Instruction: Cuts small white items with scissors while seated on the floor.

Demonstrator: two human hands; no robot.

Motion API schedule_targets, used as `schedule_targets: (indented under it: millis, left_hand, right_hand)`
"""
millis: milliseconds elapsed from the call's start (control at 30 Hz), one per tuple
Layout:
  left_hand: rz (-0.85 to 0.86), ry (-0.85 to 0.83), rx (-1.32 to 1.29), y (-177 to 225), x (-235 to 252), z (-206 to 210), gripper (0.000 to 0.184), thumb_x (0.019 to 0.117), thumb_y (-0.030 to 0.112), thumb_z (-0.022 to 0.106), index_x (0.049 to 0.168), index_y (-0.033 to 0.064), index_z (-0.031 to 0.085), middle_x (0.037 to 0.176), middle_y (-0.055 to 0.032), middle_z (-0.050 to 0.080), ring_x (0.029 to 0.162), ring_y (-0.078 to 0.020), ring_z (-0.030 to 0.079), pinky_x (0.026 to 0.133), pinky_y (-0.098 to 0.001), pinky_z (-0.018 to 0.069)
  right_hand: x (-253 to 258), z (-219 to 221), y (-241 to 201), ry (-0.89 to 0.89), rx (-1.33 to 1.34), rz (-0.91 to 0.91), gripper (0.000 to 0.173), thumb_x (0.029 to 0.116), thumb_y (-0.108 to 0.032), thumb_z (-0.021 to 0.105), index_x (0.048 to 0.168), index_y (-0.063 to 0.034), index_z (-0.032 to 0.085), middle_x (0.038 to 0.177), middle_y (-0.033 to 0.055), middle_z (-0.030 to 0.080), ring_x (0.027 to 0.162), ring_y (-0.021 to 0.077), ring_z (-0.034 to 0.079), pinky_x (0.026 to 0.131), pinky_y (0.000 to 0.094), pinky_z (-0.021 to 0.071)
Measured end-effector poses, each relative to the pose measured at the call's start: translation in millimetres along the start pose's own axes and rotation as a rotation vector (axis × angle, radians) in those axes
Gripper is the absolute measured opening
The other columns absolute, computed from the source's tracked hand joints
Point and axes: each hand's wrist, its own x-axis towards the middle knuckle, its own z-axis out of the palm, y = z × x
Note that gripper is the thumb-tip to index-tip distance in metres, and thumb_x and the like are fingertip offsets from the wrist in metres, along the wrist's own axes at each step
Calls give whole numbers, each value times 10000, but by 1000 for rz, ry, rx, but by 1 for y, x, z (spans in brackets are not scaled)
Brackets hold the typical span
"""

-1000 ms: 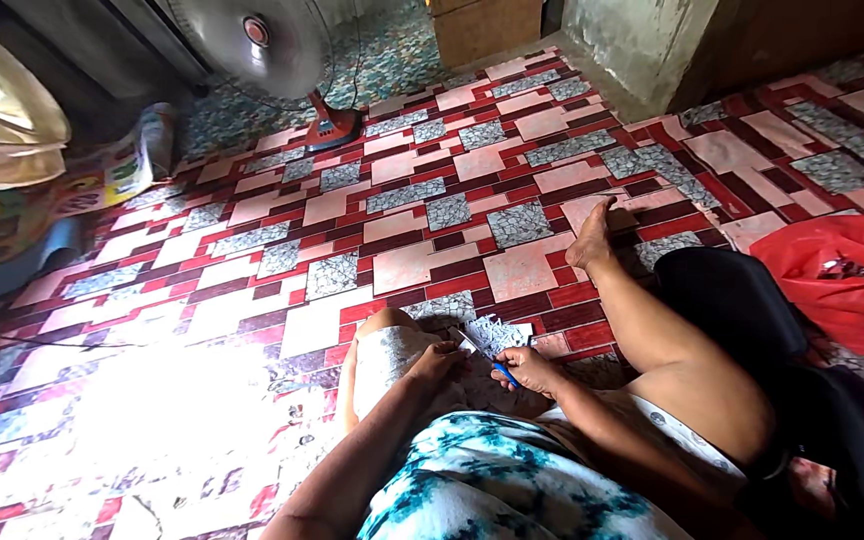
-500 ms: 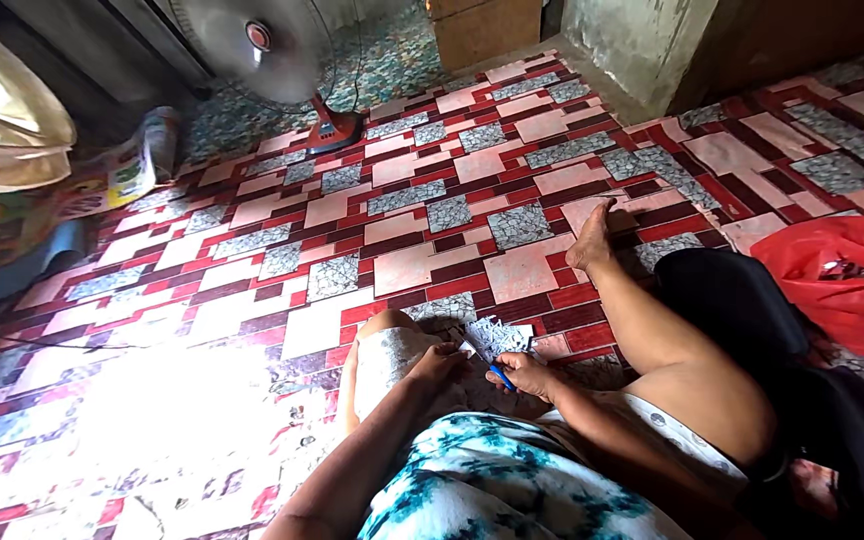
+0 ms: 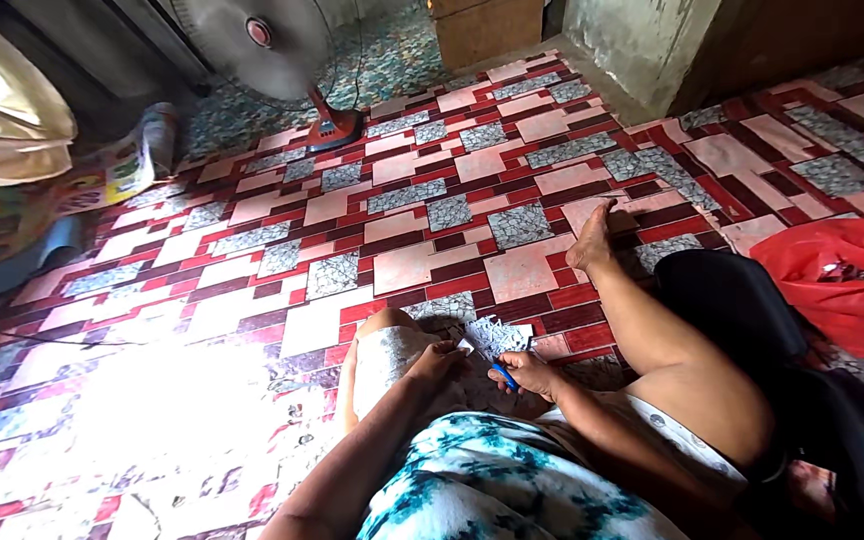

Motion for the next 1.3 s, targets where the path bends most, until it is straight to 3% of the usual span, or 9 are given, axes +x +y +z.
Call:
schedule_targets:
  millis: [800,967,1067,1167,1300]
  left_hand:
    - [-16,3,-1,1,0,1,113,1084,100,496,1058,9,557,813,-92,725,664,-148,711,604,-260,582]
    - [-22,15,-14,2,-1,1,94,1072,89,520,1045,10,564,799,-86,729,642,-141,709,587,-254,580]
    - [-12,29,-11,3,-1,1,120,1071,115,534,1055,3,574,806,-82,721,650,-136,698,591,-252,573]
    - [-6,42,-15,2,-1,1,133,1074,120,529,1049,0,580,799,-81,721,653,-135,699,596,-255,573]
    - [-8,26,-24,2,-1,1,124,1077,113,519,1037,9,573,798,-83,730,647,-131,704,594,-247,575]
  right_hand:
    - [6,6,5,52,49,-83,300,979,-194,704,1169,22,617,852,29,672,667,50,613,634,215,522]
    - [4,7,2,102,72,-126,293,945,-103,718,1172,47,608,875,50,671,677,56,625,650,217,545]
    - [2,2,2,101,56,-101,297,969,-167,702,1170,29,607,856,37,659,677,63,618,646,227,536]
    - [-2,1,-1,24,-16,-23,341,1012,-291,656,1208,-19,596,904,35,663,714,68,588,634,242,471]
    - [-1,6,-1,-7,-13,-48,349,1004,-281,667,1210,-8,596,913,41,664,729,69,593,645,241,479]
